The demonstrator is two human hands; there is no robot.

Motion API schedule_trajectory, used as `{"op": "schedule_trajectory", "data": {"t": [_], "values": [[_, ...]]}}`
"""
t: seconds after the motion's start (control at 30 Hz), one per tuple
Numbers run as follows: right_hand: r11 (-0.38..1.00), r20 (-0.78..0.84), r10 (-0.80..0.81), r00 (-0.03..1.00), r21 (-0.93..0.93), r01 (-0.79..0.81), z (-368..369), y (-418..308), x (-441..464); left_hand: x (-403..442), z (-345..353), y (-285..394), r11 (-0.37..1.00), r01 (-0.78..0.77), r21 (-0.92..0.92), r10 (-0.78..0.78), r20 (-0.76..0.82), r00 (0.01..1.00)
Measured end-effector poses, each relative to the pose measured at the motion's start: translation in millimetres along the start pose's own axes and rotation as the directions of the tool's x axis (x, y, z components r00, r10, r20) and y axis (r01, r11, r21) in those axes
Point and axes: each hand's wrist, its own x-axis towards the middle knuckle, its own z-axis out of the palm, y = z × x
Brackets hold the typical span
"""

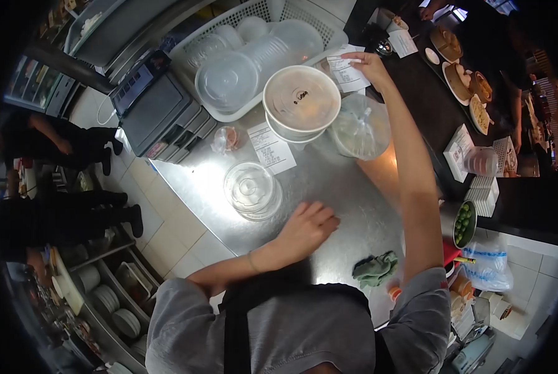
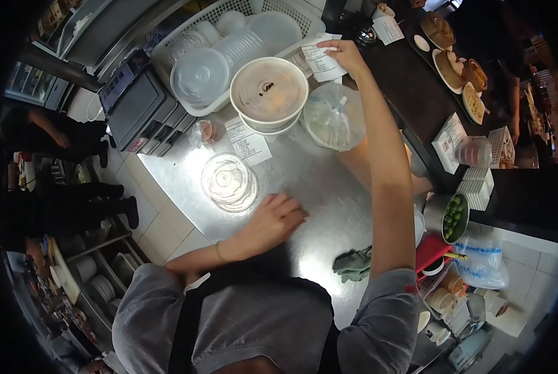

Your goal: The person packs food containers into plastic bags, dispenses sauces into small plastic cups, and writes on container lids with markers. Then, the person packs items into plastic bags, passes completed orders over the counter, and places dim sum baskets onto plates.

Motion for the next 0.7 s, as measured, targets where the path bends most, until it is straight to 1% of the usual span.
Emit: {"op": "schedule_trajectory", "data": {"t": [0.07, 0.1, 0.13, 0.17, 0.2, 0.23, 0.27, 0.3, 0.33, 0.37, 0.4, 0.43, 0.47, 0.5, 0.53, 0.57, 0.6, 0.63, 0.67, 0.7], "values": [[0.974, -0.029, -0.038, 0.999, -0.226, 0.03, 0, 17, 8, -23, -12, -17, 0.991, 0.126, -0.038, -0.128, -0.051, 0.99], [0.921, 0.005, -0.002, 1.0, -0.389, 0.004, 4, 14, 1, -33, -17, -27, 0.981, 0.185, -0.056, -0.189, -0.078, 0.979], [0.912, 0.016, -0.033, 0.999, -0.408, 0.037, 9, 16, 4, -45, -19, -38, 0.952, 0.298, 0.065, -0.287, -0.139, 0.948], [0.901, 0.025, -0.061, 0.998, -0.428, 0.066, 12, 25, 10, -56, -19, -50, 0.886, 0.443, 0.137, -0.412, -0.206, 0.887], [0.889, 0.03, -0.085, 0.996, -0.45, 0.089, 13, 29, 12, -63, -25, -62, 0.832, 0.537, 0.137, -0.495, -0.252, 0.832], [0.865, 0.024, -0.011, 1.0, -0.502, 0.022, 13, 32, 15, -71, -28, -77, 0.798, 0.568, 0.2, -0.517, -0.257, 0.817], [0.956, 0.053, 0.015, 0.999, -0.293, 0.001, 11, 28, 10, -77, -30, -86, 0.761, 0.594, 0.262, -0.536, -0.263, 0.802], [0.997, 0.076, 0.029, 0.997, -0.068, -0.024, 6, 20, 6, -81, -32, -88, 0.764, 0.586, 0.27, -0.555, -0.186, 0.811], [0.986, 0.098, 0.034, 0.995, 0.157, -0.049, -4, 13, -2, -85, -32, -86, 0.77, 0.575, 0.276, -0.569, -0.109, 0.815], [1.0, 0.0, -0.008, 1.0, 0.025, 0.008, -17, 8, -14, -87, -30, -83, 0.777, 0.564, 0.28, -0.58, -0.031, 0.814], [0.992, -0.089, -0.061, 0.994, -0.112, 0.051, -27, 4, -29, -89, -25, -77, 0.787, 0.549, 0.281, -0.573, 0.002, 0.82], [0.977, -0.167, -0.044, 0.985, -0.212, 0.008, -40, 5, -43, -92, -18, -71, 0.796, 0.535, 0.284, -0.567, 0.036, 0.823], [0.98, -0.216, -0.04, 0.976, -0.198, -0.004, -47, -12, -71, -95, -12, -66, 0.803, 0.523, 0.287, -0.561, 0.066, 0.825], [0.996, -0.253, -0.068, 0.965, -0.069, 0.052, -54, -25, -99, -99, -6, -64, 0.819, 0.506, 0.271, -0.528, 0.013, 0.849], [0.988, -0.275, -0.134, 0.952, 0.041, 0.15, -59, -40, -134, -104, 1, -67, 0.818, 0.481, 0.315, -0.504, -0.012, 0.864], [0.982, -0.312, -0.127, 0.942, 0.093, 0.163, -56, -71, -177, -111, 8, -72, 0.813, 0.46, 0.357, -0.479, -0.039, 0.877], [0.98, -0.342, -0.161, 0.926, 0.059, 0.192, -56, -85, -217, -116, 10, -74, 0.803, 0.442, 0.4, -0.455, -0.068, 0.888], [0.988, -0.378, -0.106, 0.92, 0.065, 0.141, -54, -93, -256, -116, 5, -73, 0.809, 0.444, 0.386, -0.46, -0.054, 0.886], [0.993, -0.414, -0.051, 0.909, 0.075, 0.09, -52, -99, -297, -118, 2, -76, 0.837, 0.386, 0.389, -0.408, -0.027, 0.912], [0.993, -0.428, -0.043, 0.903, 0.077, 0.084, -50, -99, -309, -120, 2, -83, 0.863, 0.32, 0.39, -0.35, 0.007, 0.937]]}}
